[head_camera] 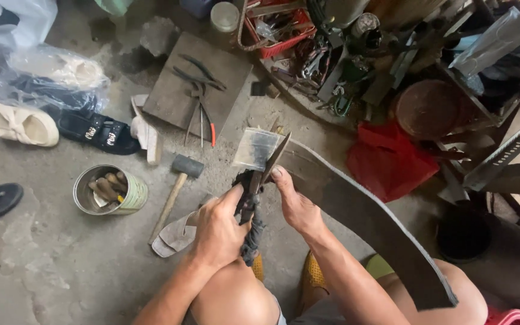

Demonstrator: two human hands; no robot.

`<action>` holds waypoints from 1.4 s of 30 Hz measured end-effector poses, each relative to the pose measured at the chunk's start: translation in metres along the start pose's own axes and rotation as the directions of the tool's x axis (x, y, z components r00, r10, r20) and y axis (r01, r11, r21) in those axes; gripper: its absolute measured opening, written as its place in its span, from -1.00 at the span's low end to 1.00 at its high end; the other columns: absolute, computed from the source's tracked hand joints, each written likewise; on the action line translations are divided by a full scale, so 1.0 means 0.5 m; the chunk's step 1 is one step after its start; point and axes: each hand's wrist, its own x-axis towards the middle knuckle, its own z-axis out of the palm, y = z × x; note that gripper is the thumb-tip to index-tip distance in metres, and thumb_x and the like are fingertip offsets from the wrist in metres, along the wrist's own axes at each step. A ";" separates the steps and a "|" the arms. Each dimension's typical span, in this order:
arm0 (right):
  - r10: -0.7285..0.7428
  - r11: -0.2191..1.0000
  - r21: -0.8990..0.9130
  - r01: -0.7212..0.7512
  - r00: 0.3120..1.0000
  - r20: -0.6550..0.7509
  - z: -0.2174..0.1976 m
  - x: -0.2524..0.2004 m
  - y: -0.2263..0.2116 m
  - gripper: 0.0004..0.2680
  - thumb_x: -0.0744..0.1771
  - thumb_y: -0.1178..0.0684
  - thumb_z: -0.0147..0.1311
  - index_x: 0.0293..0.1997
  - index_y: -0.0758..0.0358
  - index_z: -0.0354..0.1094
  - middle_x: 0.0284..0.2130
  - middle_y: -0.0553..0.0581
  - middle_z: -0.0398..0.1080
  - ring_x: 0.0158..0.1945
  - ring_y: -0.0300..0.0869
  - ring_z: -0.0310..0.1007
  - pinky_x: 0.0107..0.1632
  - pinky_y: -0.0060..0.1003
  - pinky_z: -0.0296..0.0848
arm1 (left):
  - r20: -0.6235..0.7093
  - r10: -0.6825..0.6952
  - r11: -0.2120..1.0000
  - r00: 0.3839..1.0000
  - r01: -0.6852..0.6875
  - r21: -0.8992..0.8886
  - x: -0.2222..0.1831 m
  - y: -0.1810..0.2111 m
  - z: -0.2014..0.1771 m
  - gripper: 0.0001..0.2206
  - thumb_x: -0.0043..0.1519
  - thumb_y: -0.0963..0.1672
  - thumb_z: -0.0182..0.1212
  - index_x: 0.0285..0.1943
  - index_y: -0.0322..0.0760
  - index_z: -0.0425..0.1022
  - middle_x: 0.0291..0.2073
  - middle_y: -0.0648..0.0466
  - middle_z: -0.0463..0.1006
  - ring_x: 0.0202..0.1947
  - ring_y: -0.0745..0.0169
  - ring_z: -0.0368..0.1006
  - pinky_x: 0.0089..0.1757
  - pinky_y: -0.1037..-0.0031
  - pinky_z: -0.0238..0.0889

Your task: The person is repairing a shoe heel by scraping it against a fixed blade, trimming it with scissors, and preparing the surface for attachment.

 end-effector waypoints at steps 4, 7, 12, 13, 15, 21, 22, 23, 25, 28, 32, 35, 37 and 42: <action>0.399 0.796 0.606 0.016 0.738 -0.544 -0.112 0.085 -0.153 -0.86 0.33 0.16 0.27 -0.11 0.43 0.59 -0.14 0.29 0.60 0.02 0.02 0.54 0.17 -0.03 0.49 | -0.065 -0.050 0.999 0.997 0.051 0.008 -0.007 -0.023 0.020 -0.80 -0.01 -0.13 0.40 -0.25 -0.14 0.50 -0.58 -0.05 0.55 -0.51 -0.29 0.52 -0.38 0.09 0.33; 0.438 0.744 0.667 0.026 0.735 -0.517 -0.105 0.079 -0.146 -0.82 0.35 0.11 0.24 -0.11 0.49 0.57 -0.17 0.34 0.59 0.02 0.14 0.53 0.15 0.07 0.52 | -0.075 0.006 0.999 0.997 -0.002 0.048 -0.007 -0.016 0.020 -0.71 -0.09 -0.17 0.45 -0.21 -0.19 0.51 -0.62 -0.09 0.54 -0.54 -0.33 0.51 -0.40 0.05 0.34; 0.439 0.757 0.654 0.006 0.736 -0.515 -0.099 0.065 -0.137 -0.87 0.34 0.18 0.24 -0.08 0.41 0.56 -0.08 0.30 0.57 0.12 -0.04 0.39 0.16 -0.04 0.48 | 0.029 -0.119 0.971 0.992 0.123 -0.205 0.002 0.002 0.013 -0.70 0.00 -0.18 0.41 -0.07 -0.25 0.59 -0.47 -0.15 0.66 -0.49 -0.26 0.61 -0.36 0.07 0.44; 0.438 0.755 0.656 0.006 0.739 -0.512 -0.091 0.068 -0.140 -0.87 0.34 0.18 0.24 -0.08 0.41 0.56 -0.08 0.30 0.57 0.12 -0.04 0.39 0.16 -0.04 0.48 | 0.027 -0.123 0.971 0.992 0.126 -0.204 0.006 0.024 -0.005 -0.70 0.00 -0.18 0.41 -0.07 -0.25 0.59 -0.47 -0.15 0.66 -0.49 -0.26 0.61 -0.36 0.07 0.44; 0.418 0.808 0.585 -0.071 0.769 -0.484 -0.079 0.075 -0.142 -0.83 0.32 0.08 0.29 -0.10 0.37 0.61 -0.11 0.22 0.59 0.06 -0.04 0.51 0.18 -0.10 0.52 | 0.101 -0.184 0.958 0.978 0.201 -0.204 0.018 0.069 -0.039 -0.49 -0.07 -0.28 0.37 0.13 -0.42 0.45 -0.24 -0.36 0.61 -0.17 -0.55 0.56 -0.17 -0.14 0.44; -0.102 0.827 -0.535 -0.171 0.891 -0.442 -0.065 0.066 -0.125 -0.76 0.35 0.12 0.21 0.10 0.41 0.47 0.06 0.20 0.51 0.24 -0.07 0.39 0.36 -0.21 0.42 | 0.075 -0.272 0.950 0.959 0.280 -0.139 0.001 -0.010 0.023 -0.81 0.05 -0.05 0.35 -0.24 -0.12 0.51 -0.50 -0.07 0.61 -0.38 -0.31 0.59 -0.37 -0.04 0.29; -0.102 0.826 -0.536 -0.171 0.891 -0.442 -0.065 0.066 -0.121 -0.76 0.35 0.12 0.21 0.10 0.41 0.47 0.06 0.20 0.51 0.24 -0.07 0.39 0.36 -0.21 0.42 | 0.075 -0.271 0.950 0.960 0.279 -0.141 0.005 -0.012 0.021 -0.81 0.05 -0.05 0.35 -0.24 -0.12 0.51 -0.50 -0.07 0.61 -0.38 -0.31 0.59 -0.37 -0.04 0.29; -0.208 0.587 -0.797 -0.140 0.926 -0.315 -0.065 0.060 -0.118 -0.74 0.36 0.14 0.18 0.16 0.42 0.43 0.11 0.20 0.48 0.30 -0.08 0.36 0.41 -0.24 0.39 | 0.049 -0.239 0.965 0.970 0.243 -0.098 0.005 -0.013 0.021 -0.82 0.04 -0.07 0.36 -0.27 -0.12 0.49 -0.54 -0.07 0.59 -0.40 -0.30 0.58 -0.37 0.00 0.31; -0.262 0.275 -0.958 -0.079 0.953 -0.153 -0.065 0.061 -0.112 -0.71 0.36 0.15 0.16 0.22 0.43 0.39 0.16 0.19 0.46 0.35 -0.09 0.32 0.47 -0.28 0.35 | 0.028 -0.208 0.976 0.978 0.210 -0.055 0.007 -0.012 0.021 -0.83 0.02 -0.09 0.38 -0.30 -0.11 0.48 -0.59 -0.07 0.57 -0.42 -0.30 0.58 -0.37 0.04 0.33; -0.136 0.846 -0.506 -0.165 0.852 -0.505 -0.068 0.093 -0.110 -0.76 0.37 0.12 0.18 0.12 0.42 0.44 0.04 0.21 0.51 0.24 -0.06 0.41 0.35 -0.19 0.42 | -0.029 -0.117 0.993 0.993 0.116 -0.025 0.016 -0.011 0.013 -0.83 -0.03 -0.12 0.37 -0.41 -0.10 0.41 -0.68 -0.05 0.51 -0.53 -0.25 0.55 -0.45 0.19 0.35; 0.424 0.814 0.581 0.008 0.676 -0.603 -0.100 0.115 -0.142 -0.86 0.36 0.13 0.24 -0.07 0.39 0.54 -0.12 0.25 0.59 0.09 -0.09 0.50 0.16 -0.12 0.52 | 0.012 -0.117 0.991 0.993 0.118 -0.066 0.019 -0.016 0.016 -0.79 -0.05 -0.17 0.40 -0.29 -0.13 0.48 -0.59 -0.09 0.58 -0.48 -0.25 0.58 -0.41 0.14 0.36; 0.447 0.769 0.639 -0.035 0.744 -0.497 -0.130 0.113 -0.172 -0.87 0.37 0.15 0.19 -0.07 0.40 0.56 -0.06 0.27 0.56 0.13 -0.08 0.43 0.19 -0.08 0.49 | 0.057 -0.167 0.979 0.984 0.173 -0.109 0.027 0.032 -0.018 -0.63 -0.03 -0.21 0.37 -0.02 -0.27 0.46 -0.33 -0.24 0.61 -0.29 -0.44 0.57 -0.29 -0.10 0.39; 0.421 0.763 0.645 -0.053 0.798 -0.432 -0.083 0.087 -0.124 -0.83 0.40 0.11 0.13 -0.04 0.42 0.55 -0.03 0.27 0.55 0.16 -0.01 0.40 0.24 0.00 0.45 | 0.098 -0.204 0.961 0.974 0.218 -0.168 0.034 0.051 -0.035 -0.51 -0.02 -0.24 0.33 0.16 -0.34 0.42 -0.15 -0.31 0.61 -0.17 -0.55 0.56 -0.21 -0.19 0.42; 0.386 0.795 0.607 0.009 0.764 -0.517 -0.030 0.041 -0.066 -0.86 0.34 0.17 0.22 -0.06 0.42 0.57 -0.08 0.25 0.58 0.09 -0.07 0.51 0.16 -0.10 0.56 | 0.063 -0.181 0.972 0.981 0.189 -0.142 0.015 0.015 0.001 -0.52 -0.01 -0.22 0.35 0.17 -0.31 0.48 -0.23 -0.22 0.63 -0.20 -0.44 0.57 -0.24 -0.11 0.45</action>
